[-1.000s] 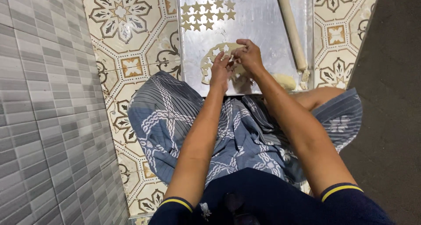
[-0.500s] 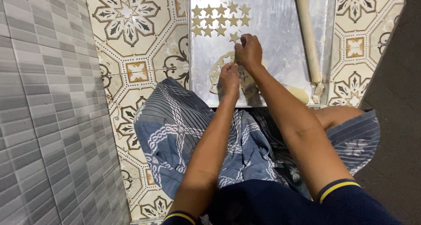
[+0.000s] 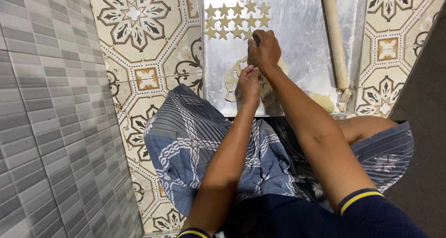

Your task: Cutting star shapes from dough and placing them on a baking tray

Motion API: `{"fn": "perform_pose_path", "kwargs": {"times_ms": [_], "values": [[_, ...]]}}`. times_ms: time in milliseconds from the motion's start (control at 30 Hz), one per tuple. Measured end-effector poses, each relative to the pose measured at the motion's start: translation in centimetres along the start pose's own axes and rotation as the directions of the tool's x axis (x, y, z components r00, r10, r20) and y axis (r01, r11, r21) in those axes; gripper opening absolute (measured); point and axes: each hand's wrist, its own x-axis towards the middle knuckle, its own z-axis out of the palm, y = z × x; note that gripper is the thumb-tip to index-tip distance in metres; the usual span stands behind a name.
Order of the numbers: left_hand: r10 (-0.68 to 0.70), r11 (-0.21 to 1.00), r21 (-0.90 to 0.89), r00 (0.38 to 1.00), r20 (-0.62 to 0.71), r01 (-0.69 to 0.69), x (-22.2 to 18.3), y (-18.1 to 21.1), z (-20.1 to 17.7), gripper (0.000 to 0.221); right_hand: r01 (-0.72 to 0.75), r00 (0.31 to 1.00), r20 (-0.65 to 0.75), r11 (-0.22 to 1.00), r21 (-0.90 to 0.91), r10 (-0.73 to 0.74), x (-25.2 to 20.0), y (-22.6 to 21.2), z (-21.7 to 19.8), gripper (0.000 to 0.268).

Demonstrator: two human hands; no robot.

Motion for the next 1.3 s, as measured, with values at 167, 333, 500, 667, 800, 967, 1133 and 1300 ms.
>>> {"fn": "perform_pose_path", "kwargs": {"times_ms": [167,333,500,667,800,967,1133,1300], "values": [[0.031,0.998,-0.053,0.999,0.012,-0.03,0.4,-0.7,0.1,0.029,-0.052,0.999,0.0,0.999,-0.005,0.052,0.6,0.1,0.3,0.018],[0.032,0.999,0.008,0.999,-0.007,-0.032,0.1,-0.2,0.1,0.032,-0.033,0.999,-0.013,0.999,0.008,0.033,1.0,1.2,0.8,0.017],[0.026,0.999,-0.02,1.0,0.0,-0.026,0.1,-0.2,-0.2,0.026,-0.058,0.997,0.059,0.993,0.107,0.052,1.0,2.1,0.3,0.029],[0.048,0.988,0.149,0.998,-0.028,-0.043,-0.3,0.9,-0.7,0.034,-0.12,0.98,0.161,0.992,0.033,0.113,-1.8,3.2,-5.7,0.028],[0.027,0.779,0.627,0.999,-0.038,0.003,3.3,-3.2,-1.5,0.038,-0.071,0.947,0.293,0.976,-0.206,0.131,-4.6,10.6,-7.5,0.029],[0.143,0.644,0.741,0.981,0.129,-0.191,1.3,-5.1,-2.4,0.037,-0.095,0.826,0.522,0.965,-0.244,0.214,-8.3,8.2,-12.2,0.035],[0.252,0.567,0.757,0.943,0.217,-0.325,0.3,-5.0,-3.6,0.034,0.004,0.747,0.633,0.951,-0.31,0.203,-11.2,8.9,-10.9,0.062],[0.275,0.584,0.737,0.938,0.212,-0.339,-1.3,-3.7,-4.4,0.035,0.194,0.774,0.629,0.919,-0.343,0.072,-11.8,10.3,-9.9,0.056]]}}
